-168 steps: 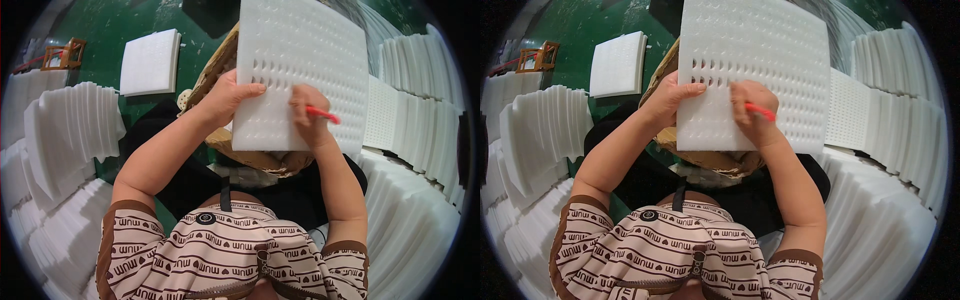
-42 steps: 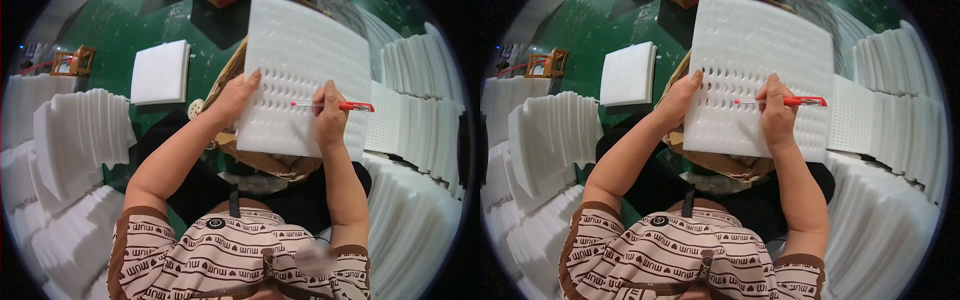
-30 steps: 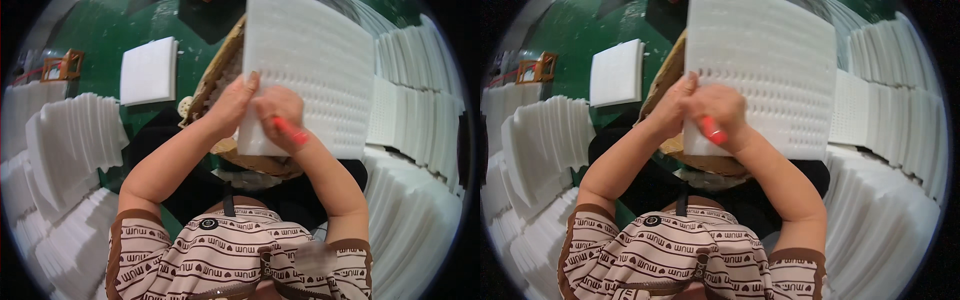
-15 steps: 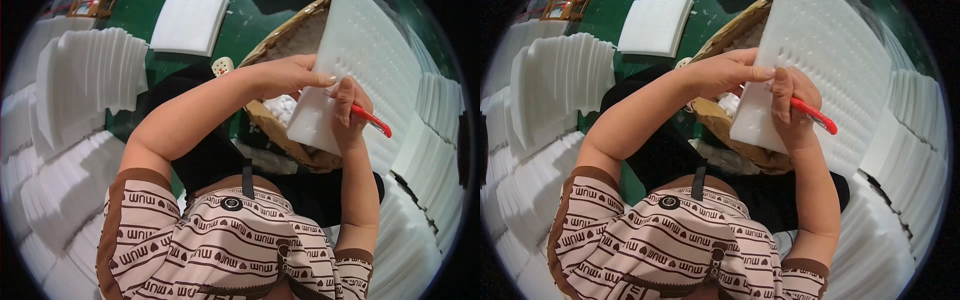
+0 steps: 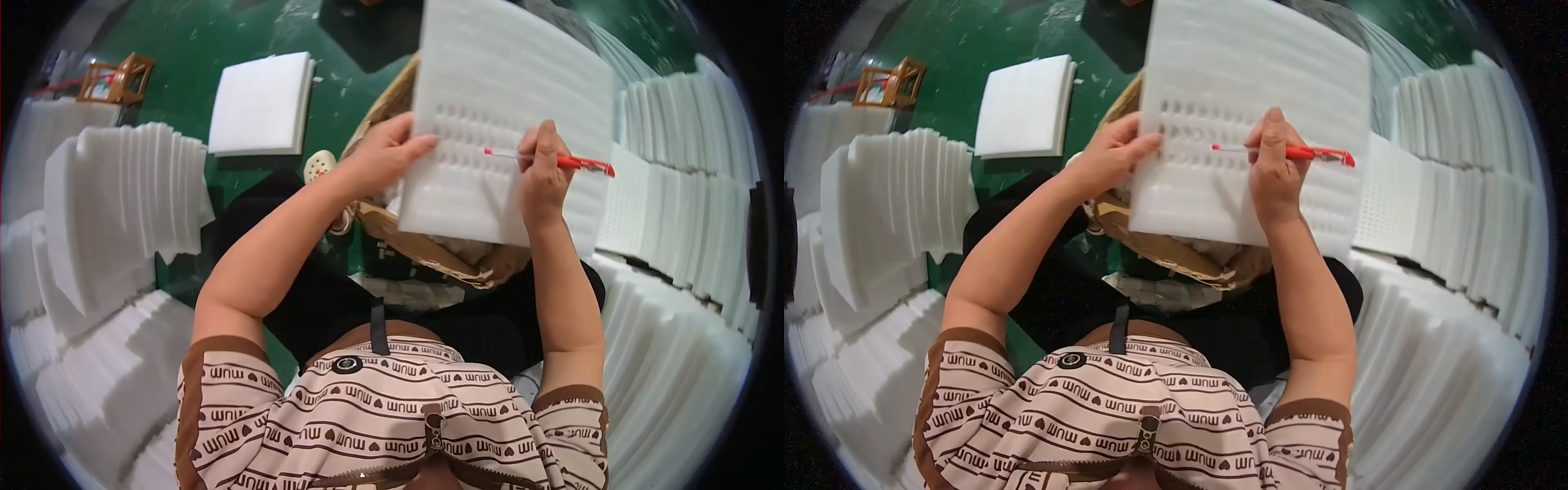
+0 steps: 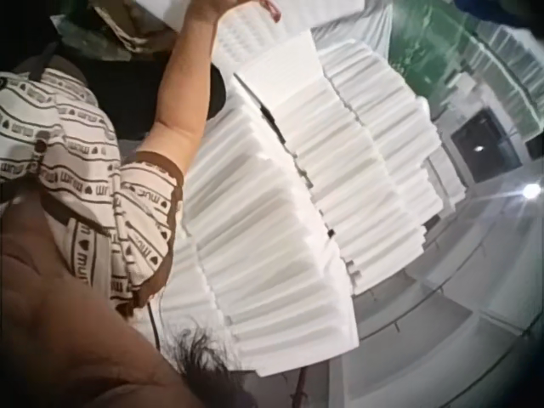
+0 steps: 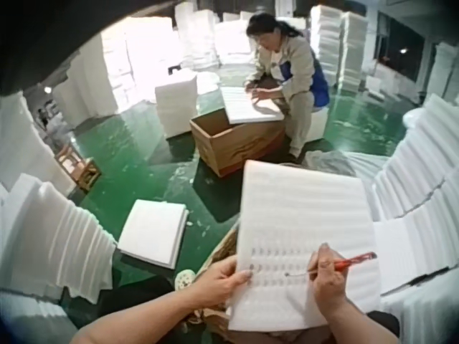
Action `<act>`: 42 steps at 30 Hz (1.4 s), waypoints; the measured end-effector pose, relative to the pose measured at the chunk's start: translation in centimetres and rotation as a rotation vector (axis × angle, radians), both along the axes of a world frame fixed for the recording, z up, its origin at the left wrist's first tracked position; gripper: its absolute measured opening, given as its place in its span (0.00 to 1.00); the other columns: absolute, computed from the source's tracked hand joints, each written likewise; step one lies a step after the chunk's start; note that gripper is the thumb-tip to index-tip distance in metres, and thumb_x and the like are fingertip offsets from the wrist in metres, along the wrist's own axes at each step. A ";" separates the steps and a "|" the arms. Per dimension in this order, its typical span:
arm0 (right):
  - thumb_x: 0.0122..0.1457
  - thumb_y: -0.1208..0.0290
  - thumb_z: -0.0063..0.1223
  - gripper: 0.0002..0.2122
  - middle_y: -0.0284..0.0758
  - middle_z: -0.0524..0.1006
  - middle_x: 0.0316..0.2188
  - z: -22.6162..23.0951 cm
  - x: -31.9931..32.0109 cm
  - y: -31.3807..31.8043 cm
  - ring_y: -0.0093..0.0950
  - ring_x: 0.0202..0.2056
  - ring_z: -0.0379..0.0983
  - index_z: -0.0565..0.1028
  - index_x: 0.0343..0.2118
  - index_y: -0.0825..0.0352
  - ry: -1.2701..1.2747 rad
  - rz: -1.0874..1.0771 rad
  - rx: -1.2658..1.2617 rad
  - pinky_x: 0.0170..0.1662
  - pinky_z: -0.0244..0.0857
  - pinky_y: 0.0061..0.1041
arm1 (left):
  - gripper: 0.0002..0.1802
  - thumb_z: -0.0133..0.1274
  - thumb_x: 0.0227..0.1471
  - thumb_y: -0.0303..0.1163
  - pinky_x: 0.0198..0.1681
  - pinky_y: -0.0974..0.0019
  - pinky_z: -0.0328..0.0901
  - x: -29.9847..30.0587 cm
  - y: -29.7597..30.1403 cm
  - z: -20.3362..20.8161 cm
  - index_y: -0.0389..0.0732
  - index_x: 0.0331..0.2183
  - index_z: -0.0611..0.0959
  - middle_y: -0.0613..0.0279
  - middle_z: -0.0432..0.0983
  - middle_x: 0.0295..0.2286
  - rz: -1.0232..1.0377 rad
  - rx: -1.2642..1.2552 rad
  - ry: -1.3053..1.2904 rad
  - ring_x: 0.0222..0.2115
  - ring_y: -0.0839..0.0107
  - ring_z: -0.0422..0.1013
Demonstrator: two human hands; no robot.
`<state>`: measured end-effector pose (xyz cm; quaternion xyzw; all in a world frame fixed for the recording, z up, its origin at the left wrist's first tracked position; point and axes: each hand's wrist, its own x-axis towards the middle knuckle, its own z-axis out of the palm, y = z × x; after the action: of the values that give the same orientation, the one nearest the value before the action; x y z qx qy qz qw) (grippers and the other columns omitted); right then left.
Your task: Manually removing scrap pieces from die-cut foam sheets and discarding them into a collection box.
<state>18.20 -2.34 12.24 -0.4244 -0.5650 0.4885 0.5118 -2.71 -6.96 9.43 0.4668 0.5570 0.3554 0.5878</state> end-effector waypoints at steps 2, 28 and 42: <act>0.64 0.65 0.36 0.19 0.27 0.63 0.16 0.1 1.3 0.5 0.18 0.20 0.53 0.64 0.15 0.64 -0.002 -0.027 -0.003 0.24 0.49 0.16 | 0.13 0.48 0.56 0.33 0.31 0.75 0.67 -0.7 -0.2 -0.5 0.36 0.41 0.75 0.61 0.74 0.32 0.125 0.044 -0.119 0.28 0.76 0.70; 0.62 0.55 0.41 0.23 0.28 0.62 0.12 -2.5 9.7 0.1 0.19 0.18 0.56 0.67 0.14 0.66 0.038 -0.128 -0.246 0.23 0.52 0.18 | 0.27 0.57 0.46 0.31 0.39 0.63 0.69 1.2 1.0 -0.1 0.34 0.48 0.70 0.47 0.74 0.37 0.254 -0.314 -0.351 0.34 0.61 0.73; 0.58 0.71 0.47 0.16 0.25 0.64 0.12 -3.5 9.3 0.5 0.21 0.17 0.59 0.64 0.12 0.64 0.120 -0.022 -0.145 0.21 0.52 0.20 | 0.28 0.59 0.42 0.29 0.40 0.61 0.69 0.3 0.5 0.1 0.31 0.46 0.70 0.45 0.74 0.37 0.261 -0.187 -0.256 0.34 0.59 0.73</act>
<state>27.53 -1.83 8.78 -0.4364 -0.4918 0.5470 0.5182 -2.37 -6.45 9.51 0.2852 0.5638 0.4318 0.6437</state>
